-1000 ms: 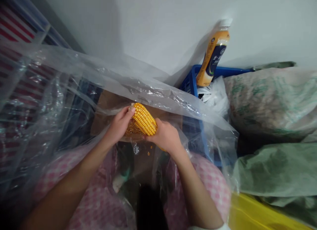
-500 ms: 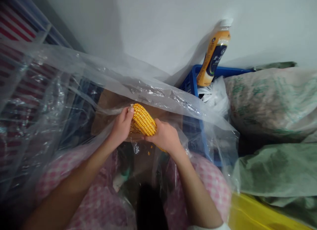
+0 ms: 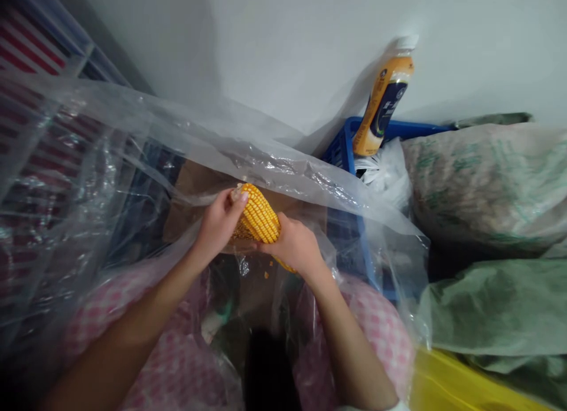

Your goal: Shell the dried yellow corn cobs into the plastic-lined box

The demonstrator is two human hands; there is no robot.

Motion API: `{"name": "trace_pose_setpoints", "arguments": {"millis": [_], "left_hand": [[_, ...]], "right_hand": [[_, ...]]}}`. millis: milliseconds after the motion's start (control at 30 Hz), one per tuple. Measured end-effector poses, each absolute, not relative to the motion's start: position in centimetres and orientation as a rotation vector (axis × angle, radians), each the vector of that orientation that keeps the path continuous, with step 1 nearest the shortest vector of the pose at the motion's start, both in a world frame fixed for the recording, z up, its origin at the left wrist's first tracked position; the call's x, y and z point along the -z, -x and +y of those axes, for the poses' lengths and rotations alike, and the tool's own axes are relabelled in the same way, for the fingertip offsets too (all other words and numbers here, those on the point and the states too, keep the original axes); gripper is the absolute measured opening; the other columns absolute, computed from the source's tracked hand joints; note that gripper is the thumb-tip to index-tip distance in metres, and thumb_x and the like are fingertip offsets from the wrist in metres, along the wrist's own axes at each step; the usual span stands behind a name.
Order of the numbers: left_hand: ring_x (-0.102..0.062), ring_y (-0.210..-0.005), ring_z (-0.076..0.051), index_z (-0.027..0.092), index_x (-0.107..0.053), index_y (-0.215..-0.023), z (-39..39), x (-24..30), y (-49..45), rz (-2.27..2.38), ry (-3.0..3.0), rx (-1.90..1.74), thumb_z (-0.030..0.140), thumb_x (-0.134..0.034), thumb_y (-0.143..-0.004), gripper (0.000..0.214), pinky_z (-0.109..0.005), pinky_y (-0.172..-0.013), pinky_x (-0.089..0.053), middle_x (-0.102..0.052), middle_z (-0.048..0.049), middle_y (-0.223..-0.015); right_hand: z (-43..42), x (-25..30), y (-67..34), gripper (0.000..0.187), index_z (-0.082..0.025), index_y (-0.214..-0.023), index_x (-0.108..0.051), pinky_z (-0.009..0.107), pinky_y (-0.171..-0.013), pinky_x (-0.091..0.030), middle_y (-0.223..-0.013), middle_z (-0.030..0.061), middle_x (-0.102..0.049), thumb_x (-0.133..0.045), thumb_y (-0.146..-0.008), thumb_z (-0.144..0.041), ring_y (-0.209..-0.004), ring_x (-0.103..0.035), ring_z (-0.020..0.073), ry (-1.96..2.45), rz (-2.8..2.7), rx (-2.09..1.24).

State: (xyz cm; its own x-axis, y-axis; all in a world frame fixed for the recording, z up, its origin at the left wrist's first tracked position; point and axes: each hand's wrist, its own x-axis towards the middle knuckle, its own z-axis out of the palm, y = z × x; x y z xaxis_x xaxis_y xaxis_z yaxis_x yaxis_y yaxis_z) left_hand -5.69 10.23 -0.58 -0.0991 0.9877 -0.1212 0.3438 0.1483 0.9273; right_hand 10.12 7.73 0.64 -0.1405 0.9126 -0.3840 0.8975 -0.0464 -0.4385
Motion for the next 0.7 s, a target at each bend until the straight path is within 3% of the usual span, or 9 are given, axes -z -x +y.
{"name": "trace_pose_setpoints", "arguments": {"millis": [300,533,700], "left_hand": [[-0.060,-0.089,-0.023,0.015,-0.053,-0.107,9.87,0.19,5.64,1.663,-1.477,-0.852,0.047,-0.034,-0.090,0.041,-0.034,-0.076,-0.043,-0.066,-0.0134,-0.097],[-0.060,-0.094,-0.022,0.016,-0.055,-0.107,10.15,0.69,5.92,1.642,-1.431,-0.927,0.037,-0.034,-0.090,0.035,-0.033,-0.082,-0.044,-0.066,-0.0131,-0.100],[-0.060,-0.094,-0.020,0.018,-0.057,-0.095,10.62,0.52,6.20,1.486,-1.054,-1.038,0.040,-0.037,-0.087,0.031,-0.031,-0.079,-0.046,-0.065,-0.0080,-0.100]], "right_hand": [[7.75,-0.70,-10.10,0.043,-0.021,-0.084,-0.052,0.026,-0.055,-0.030,-0.077,0.0035,-0.063,-0.064,-0.063,-0.056,-0.066,-0.056,0.0184,2.051,-2.163,-0.950],[7.74,-0.35,-10.27,0.045,-0.021,-0.088,-0.053,0.026,-0.056,-0.032,-0.081,0.0040,-0.065,-0.065,-0.063,-0.057,-0.070,-0.059,0.0203,2.044,-2.163,-0.937],[7.63,0.04,-10.17,0.045,-0.020,-0.096,-0.054,0.028,-0.062,-0.036,-0.090,0.0072,-0.066,-0.066,-0.066,-0.052,-0.084,-0.060,0.0242,2.045,-2.203,-0.745]]}}
